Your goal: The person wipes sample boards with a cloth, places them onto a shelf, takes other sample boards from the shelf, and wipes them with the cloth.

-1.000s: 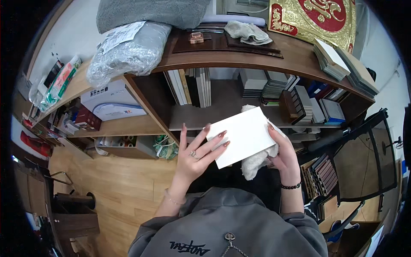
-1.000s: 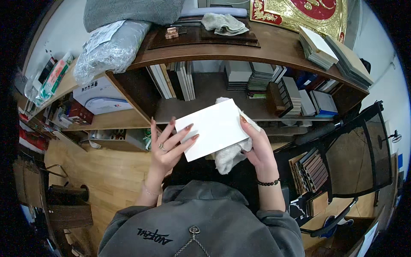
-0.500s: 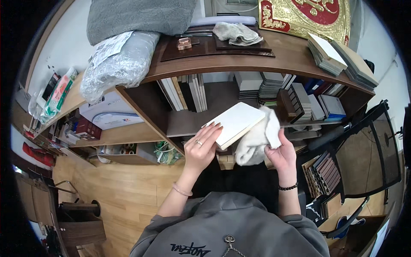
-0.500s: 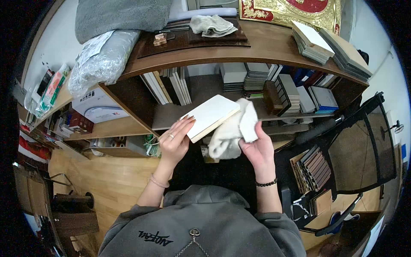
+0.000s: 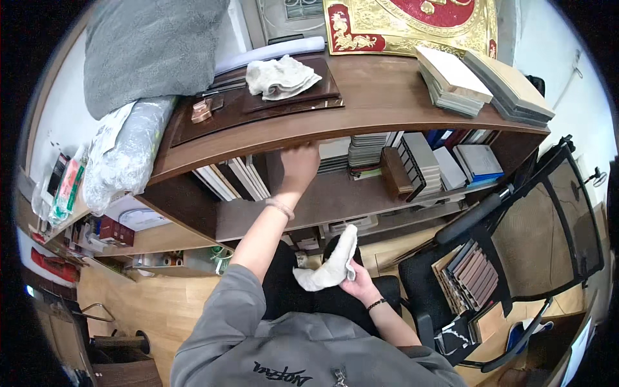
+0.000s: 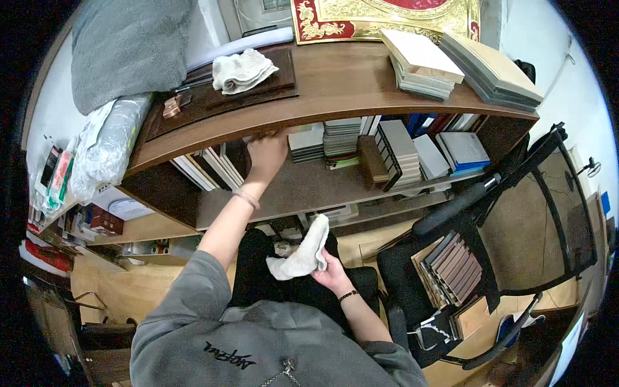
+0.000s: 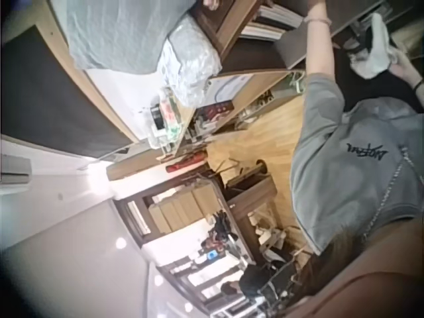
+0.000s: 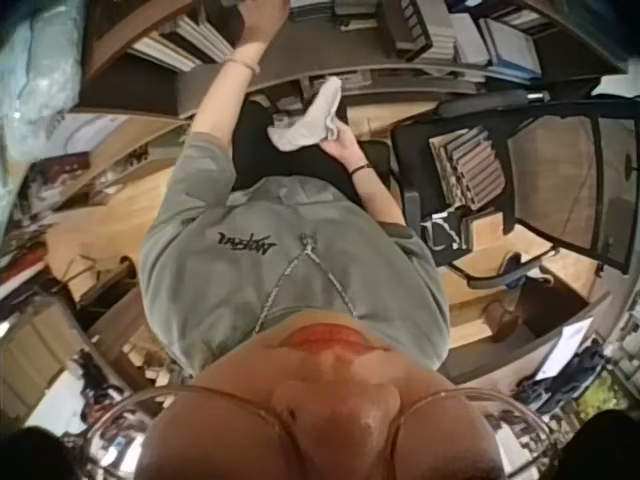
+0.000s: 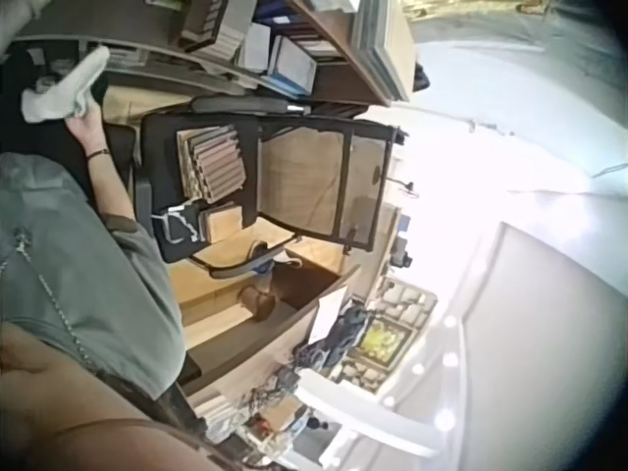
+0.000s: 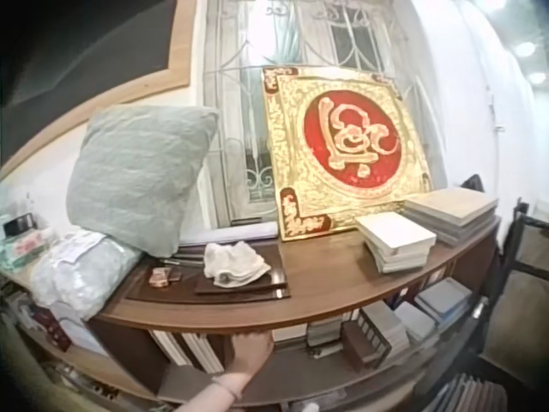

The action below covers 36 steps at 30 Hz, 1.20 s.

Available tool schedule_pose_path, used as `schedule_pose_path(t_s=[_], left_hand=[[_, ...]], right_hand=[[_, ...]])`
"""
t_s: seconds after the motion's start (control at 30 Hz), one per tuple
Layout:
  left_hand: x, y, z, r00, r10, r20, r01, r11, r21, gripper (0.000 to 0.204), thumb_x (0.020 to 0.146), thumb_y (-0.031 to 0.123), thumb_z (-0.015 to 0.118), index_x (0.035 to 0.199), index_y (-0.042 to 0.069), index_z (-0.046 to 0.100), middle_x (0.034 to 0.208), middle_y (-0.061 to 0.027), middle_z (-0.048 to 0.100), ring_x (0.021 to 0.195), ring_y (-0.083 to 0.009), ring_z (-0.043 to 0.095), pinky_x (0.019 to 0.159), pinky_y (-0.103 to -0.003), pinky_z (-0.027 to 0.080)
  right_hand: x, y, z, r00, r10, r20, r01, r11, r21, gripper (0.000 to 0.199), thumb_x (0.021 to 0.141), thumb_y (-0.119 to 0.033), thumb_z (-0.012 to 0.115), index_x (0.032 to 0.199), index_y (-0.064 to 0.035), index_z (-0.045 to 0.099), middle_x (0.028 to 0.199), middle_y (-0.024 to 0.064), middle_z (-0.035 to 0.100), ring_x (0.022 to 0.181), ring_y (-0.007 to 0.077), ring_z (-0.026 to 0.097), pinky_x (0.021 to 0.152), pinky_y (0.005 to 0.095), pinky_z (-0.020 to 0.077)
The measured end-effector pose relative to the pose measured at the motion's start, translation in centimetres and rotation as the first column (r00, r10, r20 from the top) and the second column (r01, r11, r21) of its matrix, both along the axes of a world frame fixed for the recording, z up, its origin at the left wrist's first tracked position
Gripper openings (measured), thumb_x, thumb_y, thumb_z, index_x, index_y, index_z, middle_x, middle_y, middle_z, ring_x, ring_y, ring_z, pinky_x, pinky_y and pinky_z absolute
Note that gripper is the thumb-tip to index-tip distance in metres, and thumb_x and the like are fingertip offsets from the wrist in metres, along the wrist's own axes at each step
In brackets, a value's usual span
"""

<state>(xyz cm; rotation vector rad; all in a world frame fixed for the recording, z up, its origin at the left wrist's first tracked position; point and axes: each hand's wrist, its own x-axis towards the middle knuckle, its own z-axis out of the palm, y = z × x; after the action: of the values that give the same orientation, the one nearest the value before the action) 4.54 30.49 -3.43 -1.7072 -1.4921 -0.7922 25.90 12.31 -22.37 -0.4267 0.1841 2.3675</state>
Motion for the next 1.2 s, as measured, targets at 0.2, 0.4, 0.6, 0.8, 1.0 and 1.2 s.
schedule_pose_path(t_s=[0.2, 0.4, 0.6, 0.8, 1.0, 1.2], left_hand=[[2.4, 5.1, -3.2, 0.997, 0.069, -0.037, -0.076, 0.969, -0.234, 0.014, 0.077, 0.024, 0.064, 0.089, 0.018, 0.070, 0.070, -0.0077, 0.065, 0.058, -0.0246, 0.064, 0.049, -0.037, 0.050], [1.7, 7.3, -5.6, 0.980, -0.095, 0.178, 0.139, 0.957, -0.256, 0.019, 0.080, 0.026, 0.063, 0.093, 0.014, 0.068, 0.078, -0.0107, 0.065, 0.072, -0.0298, 0.063, 0.064, -0.041, 0.050], [0.5, 9.2, -6.1, 0.961, -0.075, 0.266, 0.142, 0.960, -0.242, 0.027, 0.082, 0.026, 0.063, 0.100, 0.007, 0.064, 0.093, -0.0175, 0.063, 0.088, -0.0357, 0.059, 0.078, -0.043, 0.045], [0.9, 8.9, -5.7, 0.932, -0.062, 0.356, 0.169, 0.945, -0.279, 0.034, 0.087, 0.029, 0.057, 0.107, 0.001, 0.060, 0.103, -0.0200, 0.061, 0.093, -0.0374, 0.057, 0.080, -0.044, 0.044], [0.6, 9.5, -9.9, 0.183, 0.216, 0.959, 0.071, 0.970, -0.232, 0.044, 0.093, 0.034, 0.046, 0.116, -0.004, 0.052, 0.111, -0.0184, 0.057, 0.106, -0.0292, 0.052, 0.091, -0.035, 0.038], [-1.6, 11.1, -15.4, -0.079, 0.028, 0.996, 0.264, 0.965, -0.006, 0.045, 0.094, 0.033, 0.044, 0.118, -0.004, 0.050, 0.112, -0.0165, 0.057, 0.105, -0.0259, 0.051, 0.091, -0.033, 0.037]], right_hand=[[0.6, 0.4, -1.5, 0.995, 0.097, 0.010, -0.098, 0.990, 0.105, 0.045, 0.093, -0.030, 0.044, 0.130, -0.0040, 0.041, 0.127, 0.0148, 0.051, 0.116, 0.0287, 0.050, 0.103, 0.0456, 0.0347], [0.6, 0.3, 0.7, 0.997, 0.062, -0.047, -0.054, 0.987, 0.154, 0.052, 0.091, -0.030, 0.047, 0.133, -0.0018, 0.037, 0.128, 0.0218, 0.048, 0.119, 0.0344, 0.046, 0.105, 0.0469, 0.0329], [0.4, 0.6, 0.8, 0.997, 0.060, -0.048, -0.054, 0.992, 0.117, 0.058, 0.089, -0.031, 0.050, 0.135, 0.0001, 0.033, 0.128, 0.0241, 0.047, 0.120, 0.0371, 0.045, 0.106, 0.0471, 0.0321], [0.2, 0.6, 0.8, 0.998, 0.061, -0.019, -0.058, 0.991, 0.122, 0.062, 0.088, -0.033, 0.051, 0.136, 0.0001, 0.030, 0.130, 0.0242, 0.045, 0.121, 0.0366, 0.044, 0.106, 0.0470, 0.0316], [0.2, 0.5, 0.4, 0.997, 0.068, -0.018, -0.065, 0.988, 0.142, 0.065, 0.086, -0.034, 0.052, 0.137, -0.0004, 0.029, 0.134, 0.0234, 0.041, 0.124, 0.0361, 0.041, 0.108, 0.0470, 0.0285], [0.0, 0.5, 0.4, 0.992, 0.120, -0.026, -0.115, 0.985, 0.126, 0.064, 0.087, -0.035, 0.050, 0.138, -0.0017, 0.028, 0.135, 0.0231, 0.040, 0.125, 0.0365, 0.040, 0.108, 0.0469, 0.0277]])
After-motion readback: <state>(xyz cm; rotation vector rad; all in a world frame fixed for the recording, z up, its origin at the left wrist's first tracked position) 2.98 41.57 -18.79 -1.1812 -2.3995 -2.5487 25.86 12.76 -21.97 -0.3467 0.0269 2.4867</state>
